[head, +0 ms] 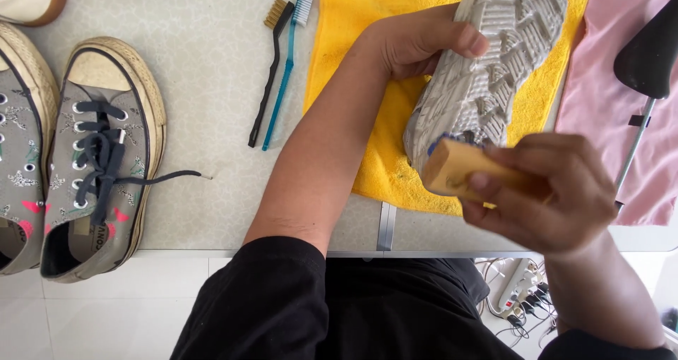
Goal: The person scrubs the sole of a grey sneaker using a small wooden brush with blue bristles. The shoe is held over a yellow towel on a table, and the person systematically cleans the tread pattern of the sole.
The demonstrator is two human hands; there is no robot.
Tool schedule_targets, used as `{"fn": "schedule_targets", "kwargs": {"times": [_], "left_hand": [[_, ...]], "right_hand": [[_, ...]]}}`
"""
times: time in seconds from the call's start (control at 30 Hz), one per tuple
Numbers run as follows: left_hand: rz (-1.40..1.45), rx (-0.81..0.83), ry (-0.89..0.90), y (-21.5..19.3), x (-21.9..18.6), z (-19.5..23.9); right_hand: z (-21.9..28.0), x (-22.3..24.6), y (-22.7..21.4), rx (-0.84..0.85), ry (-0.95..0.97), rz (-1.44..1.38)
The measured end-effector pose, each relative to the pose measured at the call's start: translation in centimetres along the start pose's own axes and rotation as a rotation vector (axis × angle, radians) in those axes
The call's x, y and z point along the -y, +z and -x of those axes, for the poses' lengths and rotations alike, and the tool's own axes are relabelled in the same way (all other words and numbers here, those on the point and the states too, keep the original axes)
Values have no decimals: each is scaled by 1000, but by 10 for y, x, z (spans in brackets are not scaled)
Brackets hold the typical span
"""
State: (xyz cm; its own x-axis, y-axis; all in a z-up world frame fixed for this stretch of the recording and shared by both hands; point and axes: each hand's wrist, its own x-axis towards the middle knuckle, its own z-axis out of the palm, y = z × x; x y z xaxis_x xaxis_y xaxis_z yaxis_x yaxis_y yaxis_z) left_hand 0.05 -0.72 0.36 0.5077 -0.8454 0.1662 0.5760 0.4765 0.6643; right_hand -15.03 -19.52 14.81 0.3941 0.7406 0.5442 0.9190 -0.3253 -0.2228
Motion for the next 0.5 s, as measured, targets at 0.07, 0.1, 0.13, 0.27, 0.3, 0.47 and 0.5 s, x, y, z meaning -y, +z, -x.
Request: {"fn": "schedule_targets", "kwargs": {"times": [0.07,0.1,0.13,0.27,0.3,0.47,0.5], "left_hand": [[-21,7,1,3,0,0],[-21,7,1,1,1,1],[-32,13,16,0,2,1],[-40,-39,-18,0,1,-2],[-36,-37,-20,2,3,2],[21,-25,-23,-8,7,-3],[22,-21,-23,-9,9,-4]], "right_hand": [[4,11,-5,56,-9,38],[5,12,-3,56,-8,39],[6,12,-1,60,-13,-29],[13,-18,-13,141,141,-105],[9,-25,-15,143,146,-105],[10,-84,-23,79,228,96],[8,-83,-24,80,230,100]]}}
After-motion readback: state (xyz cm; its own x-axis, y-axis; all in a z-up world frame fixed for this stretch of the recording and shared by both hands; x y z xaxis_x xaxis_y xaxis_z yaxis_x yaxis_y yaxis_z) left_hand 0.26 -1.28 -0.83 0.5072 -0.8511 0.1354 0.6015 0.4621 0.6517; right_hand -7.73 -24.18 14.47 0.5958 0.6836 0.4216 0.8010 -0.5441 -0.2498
